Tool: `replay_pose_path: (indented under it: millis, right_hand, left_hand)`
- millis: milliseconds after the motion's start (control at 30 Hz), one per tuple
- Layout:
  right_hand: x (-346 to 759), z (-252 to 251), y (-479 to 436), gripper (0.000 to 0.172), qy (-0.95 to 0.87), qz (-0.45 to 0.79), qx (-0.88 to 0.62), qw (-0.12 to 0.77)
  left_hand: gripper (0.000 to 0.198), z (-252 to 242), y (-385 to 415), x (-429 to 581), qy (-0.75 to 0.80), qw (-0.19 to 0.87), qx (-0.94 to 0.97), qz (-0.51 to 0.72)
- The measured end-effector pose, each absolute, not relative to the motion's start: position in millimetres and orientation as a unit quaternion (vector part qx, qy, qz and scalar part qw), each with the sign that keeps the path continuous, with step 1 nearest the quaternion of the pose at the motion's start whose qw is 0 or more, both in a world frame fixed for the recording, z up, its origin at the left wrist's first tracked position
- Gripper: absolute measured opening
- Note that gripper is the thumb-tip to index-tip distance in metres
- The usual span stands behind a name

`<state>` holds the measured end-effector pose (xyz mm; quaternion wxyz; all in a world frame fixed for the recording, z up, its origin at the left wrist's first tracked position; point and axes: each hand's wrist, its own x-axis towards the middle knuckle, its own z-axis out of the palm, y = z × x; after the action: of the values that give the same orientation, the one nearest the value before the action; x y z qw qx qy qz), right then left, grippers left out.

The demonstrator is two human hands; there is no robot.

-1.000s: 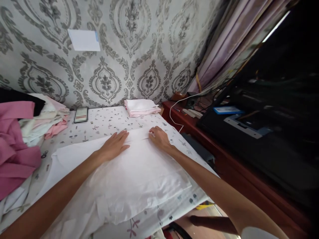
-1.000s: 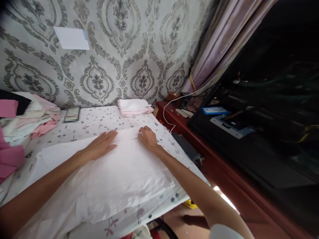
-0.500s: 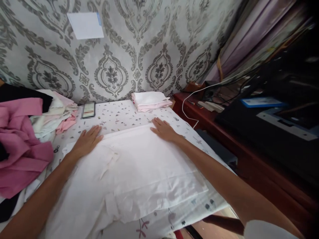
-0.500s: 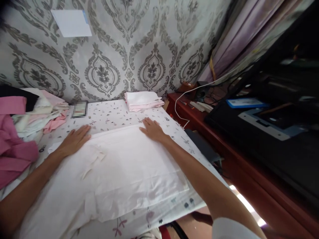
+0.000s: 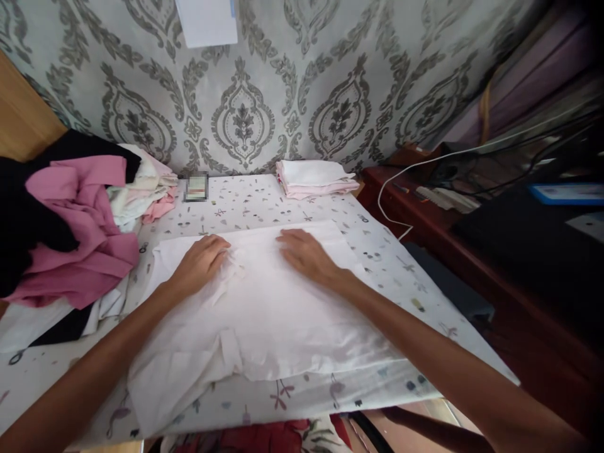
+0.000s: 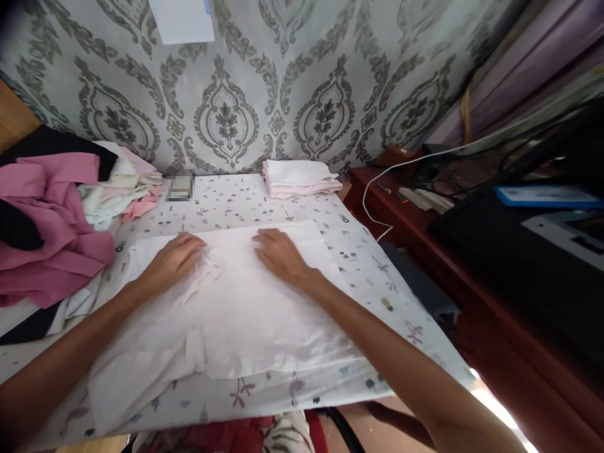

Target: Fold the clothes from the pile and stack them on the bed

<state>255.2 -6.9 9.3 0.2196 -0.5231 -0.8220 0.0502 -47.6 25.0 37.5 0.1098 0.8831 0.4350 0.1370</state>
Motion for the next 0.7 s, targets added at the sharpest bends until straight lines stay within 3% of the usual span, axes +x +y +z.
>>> replay_pose_path:
  millis: [133, 367, 567, 700]
  right_hand:
    - [185.7, 12.5, -19.0, 0.040, -0.878, 0.102, -0.404, 0.236]
    - [149.7, -7.7, -18.1, 0.044, -0.909, 0.129, -0.364, 0.157]
    - [187.4, 12.8, -59.6, 0.043, -0.862, 0.167, -0.424, 0.220]
    - [242.2, 20.7, -119.5, 0.037, -0.832, 0.170, -0.489, 0.200]
  left_hand:
    - [0.052, 31.9, 7.7, -57.4, 0.463, 0.129, 0.869, 0.117]
    - [0.061, 4.3, 4.2, -84.4, 0.466, 0.075, 0.881, 0.026]
    - [0.049, 29.0, -24.2, -93.5, 0.442, 0.142, 0.881, 0.096]
    - [0.040, 55.5, -63.3, -107.3, 0.396, 0.247, 0.884, 0.030]
